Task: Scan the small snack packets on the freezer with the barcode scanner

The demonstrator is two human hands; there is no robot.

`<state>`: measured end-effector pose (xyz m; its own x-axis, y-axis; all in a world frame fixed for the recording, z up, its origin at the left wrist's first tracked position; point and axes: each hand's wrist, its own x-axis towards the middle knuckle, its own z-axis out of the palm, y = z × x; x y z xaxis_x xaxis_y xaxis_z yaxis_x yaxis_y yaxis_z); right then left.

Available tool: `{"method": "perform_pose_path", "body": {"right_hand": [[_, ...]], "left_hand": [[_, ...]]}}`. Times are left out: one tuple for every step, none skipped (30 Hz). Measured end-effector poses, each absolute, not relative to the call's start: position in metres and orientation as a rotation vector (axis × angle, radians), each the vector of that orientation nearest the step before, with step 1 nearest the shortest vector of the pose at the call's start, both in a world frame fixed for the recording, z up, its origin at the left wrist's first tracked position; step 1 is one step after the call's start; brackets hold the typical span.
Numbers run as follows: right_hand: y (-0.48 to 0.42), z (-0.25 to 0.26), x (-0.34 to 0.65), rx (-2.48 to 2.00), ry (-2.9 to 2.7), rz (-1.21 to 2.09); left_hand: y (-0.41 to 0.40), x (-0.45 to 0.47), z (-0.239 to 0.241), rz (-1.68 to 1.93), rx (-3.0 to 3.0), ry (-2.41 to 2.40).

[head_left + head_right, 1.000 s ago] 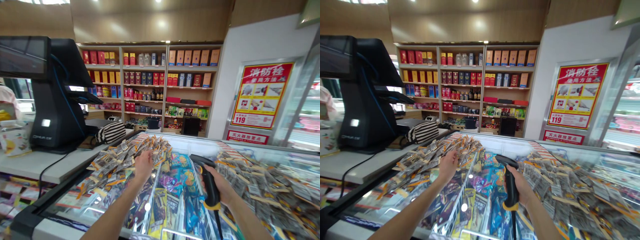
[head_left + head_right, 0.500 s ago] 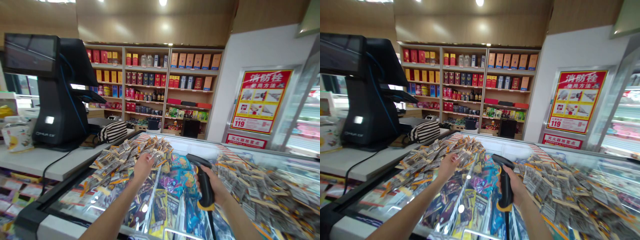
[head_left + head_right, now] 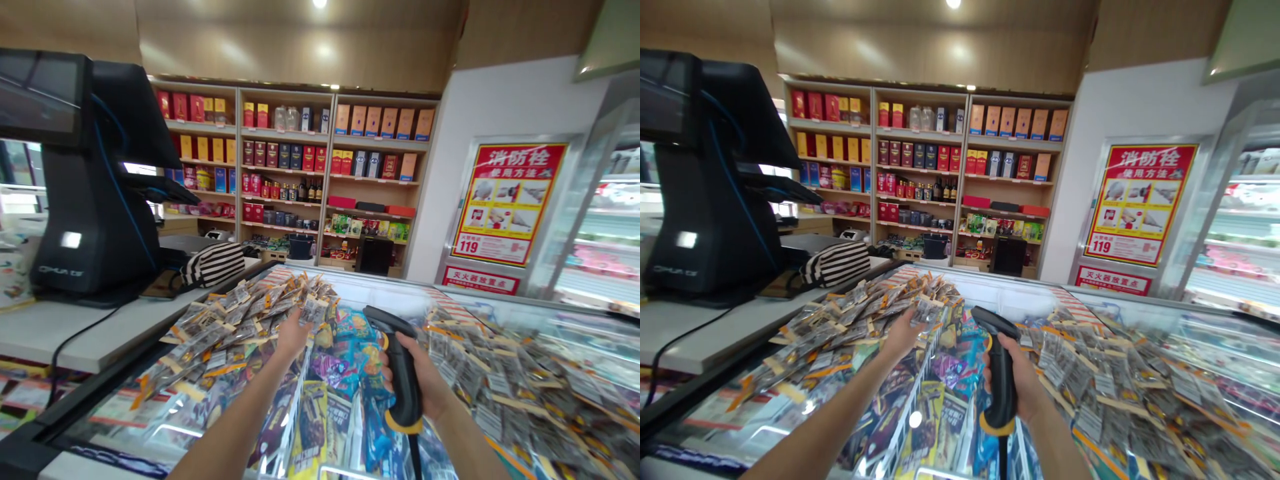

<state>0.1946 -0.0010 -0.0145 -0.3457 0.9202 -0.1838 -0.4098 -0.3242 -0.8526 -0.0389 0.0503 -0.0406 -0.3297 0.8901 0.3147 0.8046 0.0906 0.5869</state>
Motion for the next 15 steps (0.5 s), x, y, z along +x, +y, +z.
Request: {"method": "perform_pose_path", "body": {"right_hand": [[-0.002,-0.014,0.194,-0.845,-0.903,1.827],[-0.002,-0.015,0.194,-0.826,-0.909,1.842],[-0.003,-0.015,0.194,-0.808,-0.917,1.859],[-0.004,-0.015,0.194,-0.790,-0.925,1.877],[-0.004,-0.016,0.194,-0.771,-0.931,1.894],[-0.005,-0.017,0.194,-0.754,-0.934,1.908],[-0.005,-0.017,0.194,-0.736,-0.932,1.919],[-0.005,-0.018,0.194,-0.719,-0.927,1.925],[-0.005,-0.018,0.195,-0.705,-0.920,1.928],[-0.004,-0.018,0.195,-0.697,-0.913,1.929],[-0.004,-0.018,0.196,-0.695,-0.908,1.928],[-0.005,-0.018,0.196,-0.694,-0.904,1.925],[-0.005,-0.018,0.196,-0.696,-0.901,1.922],[-0.005,-0.017,0.197,-0.703,-0.900,1.921],[-0.005,-0.016,0.198,-0.710,-0.902,1.918]], "left_hand": [[0.051,-0.037,-0.041,1.078,1.747,2.205],[0.052,-0.035,-0.041,1.091,1.751,2.188],[0.053,-0.033,-0.041,1.102,1.753,2.173],[0.054,-0.032,-0.041,1.111,1.754,2.161],[0.056,-0.030,-0.042,1.118,1.754,2.151],[0.057,-0.029,-0.042,1.126,1.753,2.144],[0.059,-0.028,-0.043,1.132,1.750,2.138],[0.061,-0.026,-0.044,1.136,1.747,2.133],[0.063,-0.025,-0.044,1.140,1.742,2.127],[0.064,-0.023,-0.045,1.143,1.736,2.121],[0.065,-0.022,-0.046,1.144,1.730,2.113],[0.066,-0.020,-0.046,1.144,1.723,2.105],[0.066,-0.018,-0.046,1.144,1.715,2.097],[0.066,-0.016,-0.045,1.143,1.706,2.089],[0.066,-0.014,-0.044,1.141,1.699,2.081]]}}
